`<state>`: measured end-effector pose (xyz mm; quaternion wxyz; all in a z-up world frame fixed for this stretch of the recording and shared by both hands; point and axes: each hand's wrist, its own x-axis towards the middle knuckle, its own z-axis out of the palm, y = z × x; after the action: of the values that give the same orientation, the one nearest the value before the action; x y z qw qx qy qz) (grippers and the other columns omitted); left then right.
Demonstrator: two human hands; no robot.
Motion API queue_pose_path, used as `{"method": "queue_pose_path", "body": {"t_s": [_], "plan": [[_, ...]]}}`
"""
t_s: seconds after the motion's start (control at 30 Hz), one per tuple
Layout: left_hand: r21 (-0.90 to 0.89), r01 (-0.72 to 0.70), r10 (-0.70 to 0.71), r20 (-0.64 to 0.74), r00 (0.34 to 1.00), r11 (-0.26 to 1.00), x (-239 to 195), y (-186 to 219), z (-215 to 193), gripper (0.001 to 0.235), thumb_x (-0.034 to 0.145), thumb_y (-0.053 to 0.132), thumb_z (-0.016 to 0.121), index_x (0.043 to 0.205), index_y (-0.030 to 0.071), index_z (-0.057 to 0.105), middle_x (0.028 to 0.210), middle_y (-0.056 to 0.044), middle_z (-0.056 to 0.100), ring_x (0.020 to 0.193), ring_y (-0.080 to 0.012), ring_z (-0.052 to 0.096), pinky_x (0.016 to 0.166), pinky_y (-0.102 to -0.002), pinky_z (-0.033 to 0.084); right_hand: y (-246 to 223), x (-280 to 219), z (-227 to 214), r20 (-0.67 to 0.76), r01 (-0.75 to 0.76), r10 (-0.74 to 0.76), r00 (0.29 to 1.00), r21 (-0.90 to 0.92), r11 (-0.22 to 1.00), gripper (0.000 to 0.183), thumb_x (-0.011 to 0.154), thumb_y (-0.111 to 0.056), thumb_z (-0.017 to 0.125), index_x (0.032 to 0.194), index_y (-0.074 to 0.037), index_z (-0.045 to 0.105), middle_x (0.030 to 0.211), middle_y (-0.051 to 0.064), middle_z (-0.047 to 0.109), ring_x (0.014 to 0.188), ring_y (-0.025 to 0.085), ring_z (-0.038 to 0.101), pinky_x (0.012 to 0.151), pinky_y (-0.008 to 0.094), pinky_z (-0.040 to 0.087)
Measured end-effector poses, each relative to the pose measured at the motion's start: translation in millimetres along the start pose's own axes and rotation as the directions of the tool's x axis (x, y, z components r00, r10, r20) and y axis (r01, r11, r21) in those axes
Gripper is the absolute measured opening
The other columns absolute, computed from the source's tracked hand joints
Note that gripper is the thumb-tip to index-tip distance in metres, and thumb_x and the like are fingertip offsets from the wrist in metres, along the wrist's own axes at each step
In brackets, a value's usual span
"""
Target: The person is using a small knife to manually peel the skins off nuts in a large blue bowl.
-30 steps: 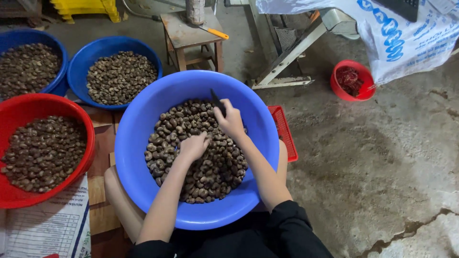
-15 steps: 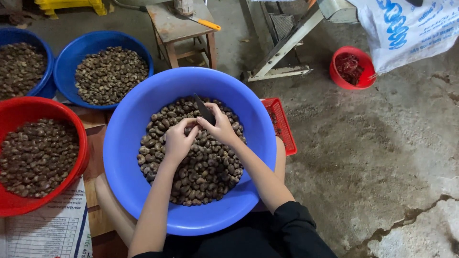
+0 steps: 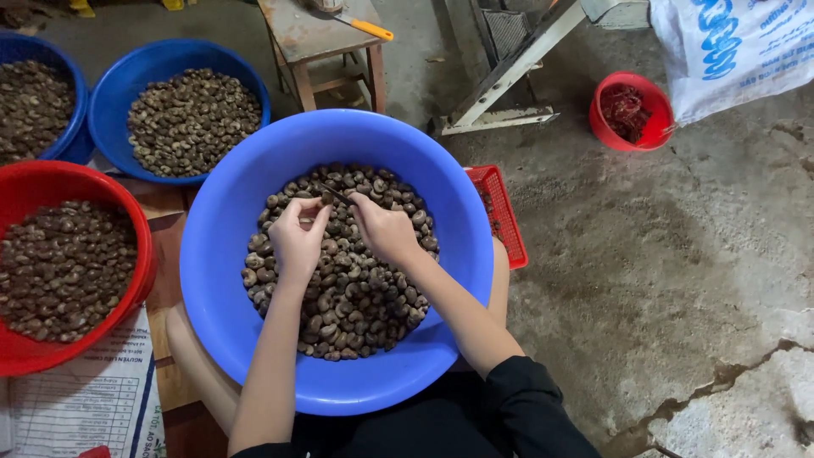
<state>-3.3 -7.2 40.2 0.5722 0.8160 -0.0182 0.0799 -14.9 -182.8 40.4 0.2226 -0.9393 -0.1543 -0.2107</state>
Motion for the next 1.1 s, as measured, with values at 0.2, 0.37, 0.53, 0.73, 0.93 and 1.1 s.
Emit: {"method": "queue_pose_path", "body": {"t_s": [0.2,0.37,0.53,0.73,0.93,1.1], "plan": [[0.189,-0.123,0.130,-0.025,0.991,0.974,-1,-9,0,0.014,0.098,0.005,0.078,0.108,-0.002,0.073,0.095,-0.017,0.075,0.087,-0.0289,0.075,0.063,-0.034,0.064,8,-5,13,-0.024,0.061,-0.064,0.998,-0.087,0.994,0.023,0.108,-0.024,0.053,0.127,-0.015,0.062,0.091,0.009,0.078,0.059,0.021,0.072,0.051,0.031,0.056],[0.325,-0.134,0.141,0.000,0.990,0.936,-2,-18,3,0.015,0.100,0.013,0.077,0.109,0.003,0.072,0.092,-0.013,0.076,0.080,-0.0240,0.075,0.060,-0.033,0.064,18,-11,17,-0.007,0.016,-0.017,1.000,-0.092,0.996,0.026,0.107,-0.022,0.052,0.131,-0.015,0.058,0.096,0.012,0.078,0.058,0.024,0.071,0.050,0.036,0.055],[0.326,-0.148,0.147,0.028,0.989,0.934,-3,-12,-1,0.015,0.102,0.015,0.075,0.109,0.003,0.072,0.094,-0.013,0.076,0.083,-0.0256,0.076,0.060,-0.032,0.064,13,-8,15,0.101,0.000,0.007,0.995,-0.063,0.998,0.027,0.109,-0.023,0.046,0.135,-0.017,0.053,0.097,0.014,0.077,0.061,0.030,0.072,0.054,0.040,0.056],[0.300,-0.123,0.129,-0.002,0.992,0.946,-3,-12,-3,0.015,0.104,0.016,0.074,0.109,0.003,0.070,0.093,-0.012,0.076,0.081,-0.0249,0.075,0.060,-0.035,0.063,16,-7,5,0.206,-0.061,0.041,0.978,0.092,0.994,0.024,0.111,-0.027,0.047,0.132,-0.017,0.049,0.092,0.015,0.077,0.065,0.033,0.073,0.055,0.042,0.057],[0.292,-0.150,0.153,0.014,0.988,0.944,-3,-12,-3,0.013,0.105,0.015,0.072,0.109,0.003,0.069,0.095,-0.012,0.076,0.079,-0.0250,0.074,0.059,-0.033,0.062,16,-8,4,0.269,-0.120,0.079,0.960,0.137,0.983,0.025,0.111,-0.030,0.045,0.132,-0.017,0.047,0.091,0.019,0.077,0.072,0.040,0.073,0.062,0.052,0.058],[0.297,-0.167,0.162,0.040,0.986,0.940,-3,-16,-2,0.012,0.105,0.016,0.072,0.110,0.005,0.069,0.096,-0.011,0.076,0.075,-0.0227,0.074,0.057,-0.032,0.062,8,-9,5,0.289,-0.155,0.125,0.949,0.083,0.984,0.028,0.111,-0.032,0.043,0.134,-0.017,0.047,0.089,0.019,0.077,0.071,0.041,0.073,0.065,0.053,0.059]]}}
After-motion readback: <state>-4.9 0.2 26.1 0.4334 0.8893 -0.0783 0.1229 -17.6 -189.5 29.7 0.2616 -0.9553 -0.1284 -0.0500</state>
